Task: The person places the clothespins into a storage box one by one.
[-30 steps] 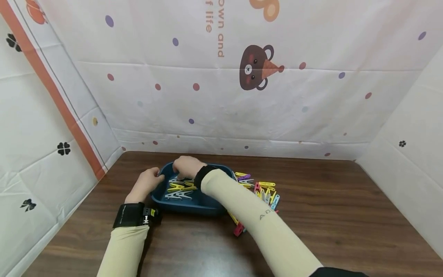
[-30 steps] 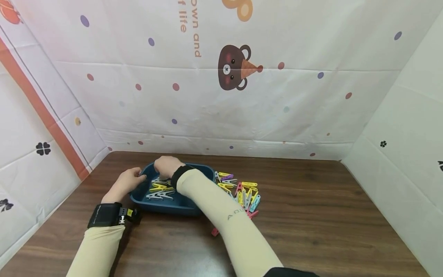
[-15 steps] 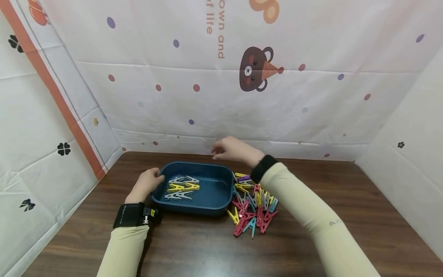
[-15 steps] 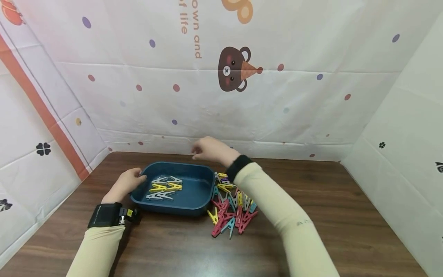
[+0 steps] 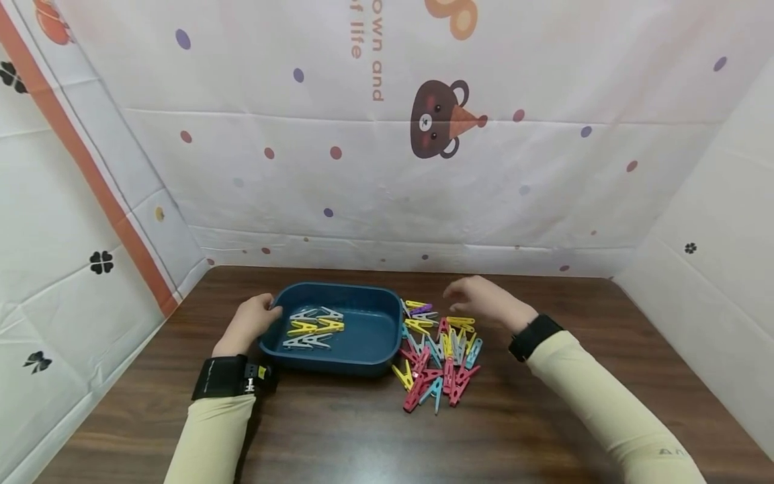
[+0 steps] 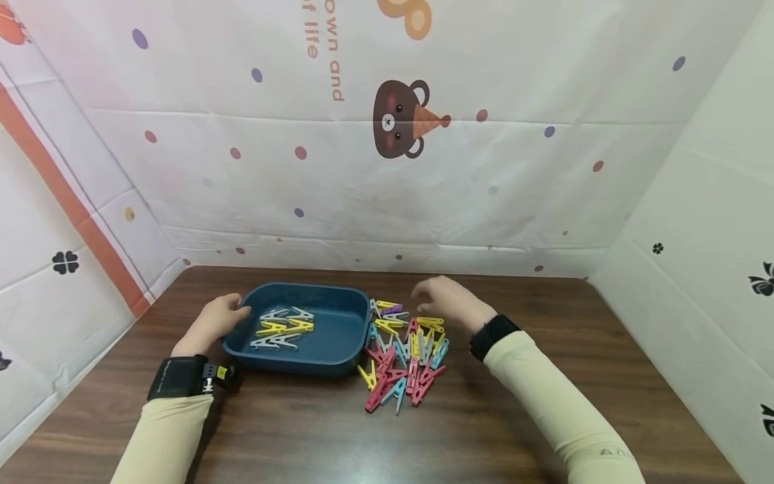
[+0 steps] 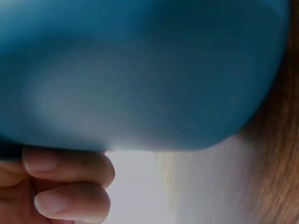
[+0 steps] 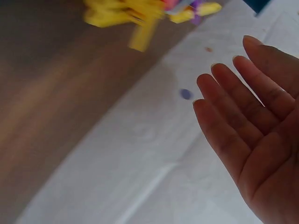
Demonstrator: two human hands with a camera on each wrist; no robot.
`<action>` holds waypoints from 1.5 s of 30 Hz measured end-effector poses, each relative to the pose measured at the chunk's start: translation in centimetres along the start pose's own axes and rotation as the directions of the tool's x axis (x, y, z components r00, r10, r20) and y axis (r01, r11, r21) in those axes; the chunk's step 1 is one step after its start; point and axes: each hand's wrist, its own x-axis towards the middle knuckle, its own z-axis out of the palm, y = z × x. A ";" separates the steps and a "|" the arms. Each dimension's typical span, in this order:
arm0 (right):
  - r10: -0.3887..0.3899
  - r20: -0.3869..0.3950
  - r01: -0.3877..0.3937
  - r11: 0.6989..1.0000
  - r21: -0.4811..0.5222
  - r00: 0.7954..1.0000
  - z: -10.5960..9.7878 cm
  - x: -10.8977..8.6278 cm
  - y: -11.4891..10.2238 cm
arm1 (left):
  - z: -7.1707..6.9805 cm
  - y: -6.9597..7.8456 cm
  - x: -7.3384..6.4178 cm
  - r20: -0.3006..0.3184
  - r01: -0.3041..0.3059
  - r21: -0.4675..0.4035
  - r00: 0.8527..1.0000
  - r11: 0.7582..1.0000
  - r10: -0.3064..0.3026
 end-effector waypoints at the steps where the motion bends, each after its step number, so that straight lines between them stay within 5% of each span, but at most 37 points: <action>1: 0.006 0.003 -0.006 1.000 0.002 1.000 0.4 -0.2 0.4 | 0.0 0.0 0.0 -0.001 -0.002 0.000 1.000 1.000 0.002; 13: 0.001 0.014 0.000 0.998 -0.068 1.000 2.7 -0.4 2.0 | -0.3 -0.2 -0.3 -0.012 0.012 -0.013 1.000 1.000 -0.012; 37: 0.136 0.065 -0.133 0.990 -0.053 0.989 3.9 0.5 2.1 | 0.0 0.4 0.2 0.002 0.021 0.001 1.000 1.000 -0.021; 45: 0.078 -0.045 -0.081 0.995 -0.054 0.996 2.6 0.6 1.7 | 0.0 0.1 0.3 0.012 0.033 -0.004 0.999 0.999 -0.033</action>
